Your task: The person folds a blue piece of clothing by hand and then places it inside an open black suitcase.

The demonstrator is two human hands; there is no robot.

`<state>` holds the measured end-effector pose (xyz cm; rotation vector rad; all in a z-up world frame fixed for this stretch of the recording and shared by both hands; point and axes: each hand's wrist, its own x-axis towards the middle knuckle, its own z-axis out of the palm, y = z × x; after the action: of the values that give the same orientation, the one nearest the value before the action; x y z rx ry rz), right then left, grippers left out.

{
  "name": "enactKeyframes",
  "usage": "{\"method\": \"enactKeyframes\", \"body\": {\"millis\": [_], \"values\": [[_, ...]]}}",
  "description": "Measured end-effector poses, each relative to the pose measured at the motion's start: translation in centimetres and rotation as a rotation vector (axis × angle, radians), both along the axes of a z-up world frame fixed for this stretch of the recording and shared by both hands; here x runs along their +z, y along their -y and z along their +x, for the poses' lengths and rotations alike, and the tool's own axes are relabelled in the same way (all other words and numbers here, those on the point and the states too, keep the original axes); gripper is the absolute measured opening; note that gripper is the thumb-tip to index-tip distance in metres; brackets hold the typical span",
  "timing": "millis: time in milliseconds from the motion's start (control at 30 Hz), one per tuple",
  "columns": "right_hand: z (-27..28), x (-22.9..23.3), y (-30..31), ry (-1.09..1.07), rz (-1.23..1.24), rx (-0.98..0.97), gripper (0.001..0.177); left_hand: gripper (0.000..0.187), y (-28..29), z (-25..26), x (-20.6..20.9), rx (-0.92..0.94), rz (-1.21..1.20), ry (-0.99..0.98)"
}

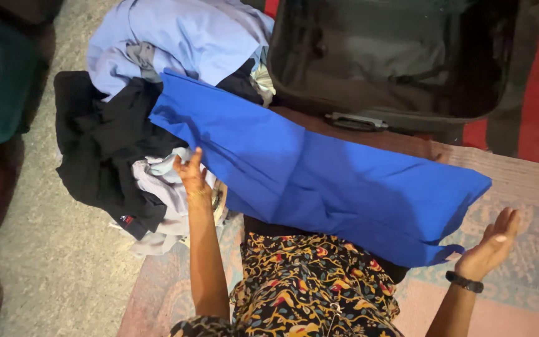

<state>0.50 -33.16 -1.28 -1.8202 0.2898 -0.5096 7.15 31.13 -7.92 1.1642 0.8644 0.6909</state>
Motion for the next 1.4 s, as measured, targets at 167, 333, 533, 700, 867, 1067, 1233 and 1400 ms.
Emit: {"method": "enactKeyframes", "body": {"millis": [167,333,533,700,867,1067,1233,1400], "values": [[-0.6,1.5,-2.3,0.020,-0.061,-0.009,0.078,0.093,-2.6,3.0,-4.1,-0.005,0.459,-0.147],[-0.9,3.1,-4.3,0.015,-0.033,0.064,0.075,0.075,0.3,0.5,2.4,-0.081,1.048,-0.685],[0.2,5.8,-7.6,-0.005,-0.049,0.193,0.079,0.054,-3.7,2.4,2.2,-0.055,0.990,-0.355],[0.7,7.2,-9.6,-0.046,-0.087,0.304,0.082,0.057,-8.4,4.9,-3.5,0.015,0.585,-0.333],[0.5,7.7,-10.3,-0.103,-0.147,0.382,0.089,0.037,-9.1,5.8,-5.0,-0.050,0.493,-0.376],[0.5,7.7,-10.7,-0.113,-0.019,0.394,0.099,0.027,-8.0,6.0,-5.5,0.038,0.046,0.300],[0.6,7.8,-11.3,-0.090,0.004,0.402,0.096,0.026,-7.9,5.0,-2.1,0.002,-0.067,0.314],[0.7,7.5,-11.6,-0.039,0.033,0.352,0.094,0.025,-9.5,5.5,-0.9,-0.015,-0.088,0.294]]}}
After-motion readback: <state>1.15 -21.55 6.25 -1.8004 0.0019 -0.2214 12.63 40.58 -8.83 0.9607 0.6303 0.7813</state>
